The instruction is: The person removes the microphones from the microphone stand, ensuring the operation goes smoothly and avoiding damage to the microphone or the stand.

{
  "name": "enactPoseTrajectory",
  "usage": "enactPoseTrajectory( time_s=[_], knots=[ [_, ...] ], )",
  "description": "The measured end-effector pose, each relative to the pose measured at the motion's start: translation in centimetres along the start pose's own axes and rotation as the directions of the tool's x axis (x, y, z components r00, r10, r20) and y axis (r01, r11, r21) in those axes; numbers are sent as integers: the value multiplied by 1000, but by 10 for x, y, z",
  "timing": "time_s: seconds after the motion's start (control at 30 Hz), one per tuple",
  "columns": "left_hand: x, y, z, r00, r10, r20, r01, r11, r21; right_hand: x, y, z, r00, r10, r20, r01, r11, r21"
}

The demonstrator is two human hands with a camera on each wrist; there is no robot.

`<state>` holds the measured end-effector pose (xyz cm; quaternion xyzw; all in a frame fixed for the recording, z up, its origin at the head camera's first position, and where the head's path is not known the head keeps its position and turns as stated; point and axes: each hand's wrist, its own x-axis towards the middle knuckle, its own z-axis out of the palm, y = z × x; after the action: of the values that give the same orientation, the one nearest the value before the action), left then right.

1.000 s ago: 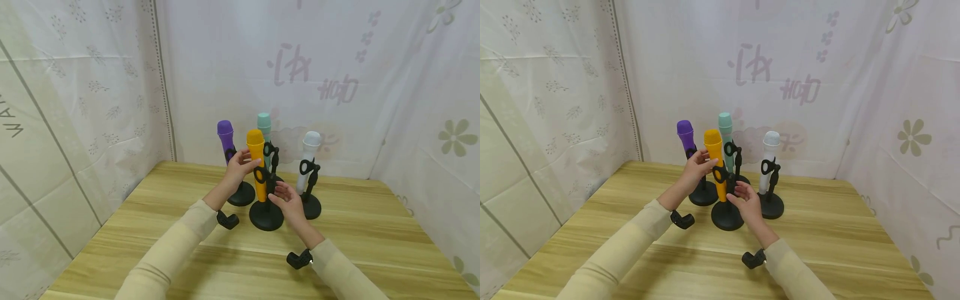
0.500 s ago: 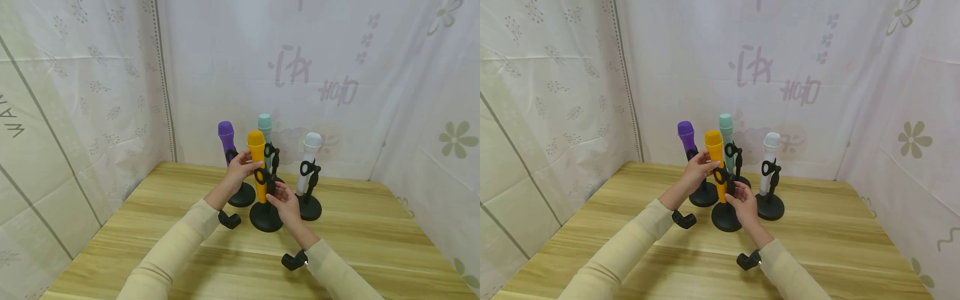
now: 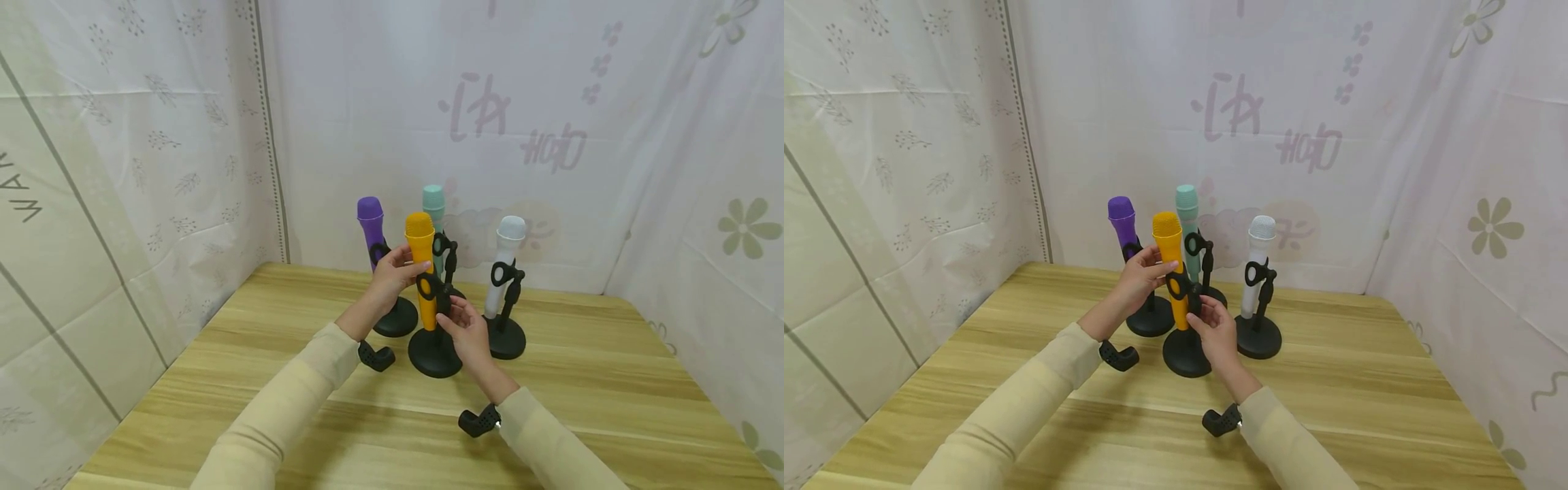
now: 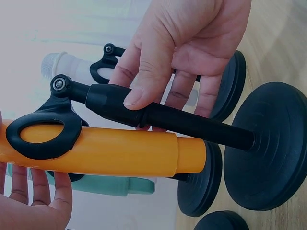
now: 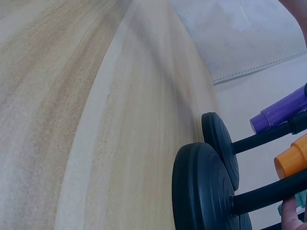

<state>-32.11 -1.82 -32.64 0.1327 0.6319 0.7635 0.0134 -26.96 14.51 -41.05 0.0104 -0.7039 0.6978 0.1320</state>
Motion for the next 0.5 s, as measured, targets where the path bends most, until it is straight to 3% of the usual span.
enactPoseTrajectory(
  time_s=[0.5],
  knots=[
    [-4,3,2,1000,4,-14,-4,1000,6,1,2,-3,1000,-9,20,9,1000,-11]
  ],
)
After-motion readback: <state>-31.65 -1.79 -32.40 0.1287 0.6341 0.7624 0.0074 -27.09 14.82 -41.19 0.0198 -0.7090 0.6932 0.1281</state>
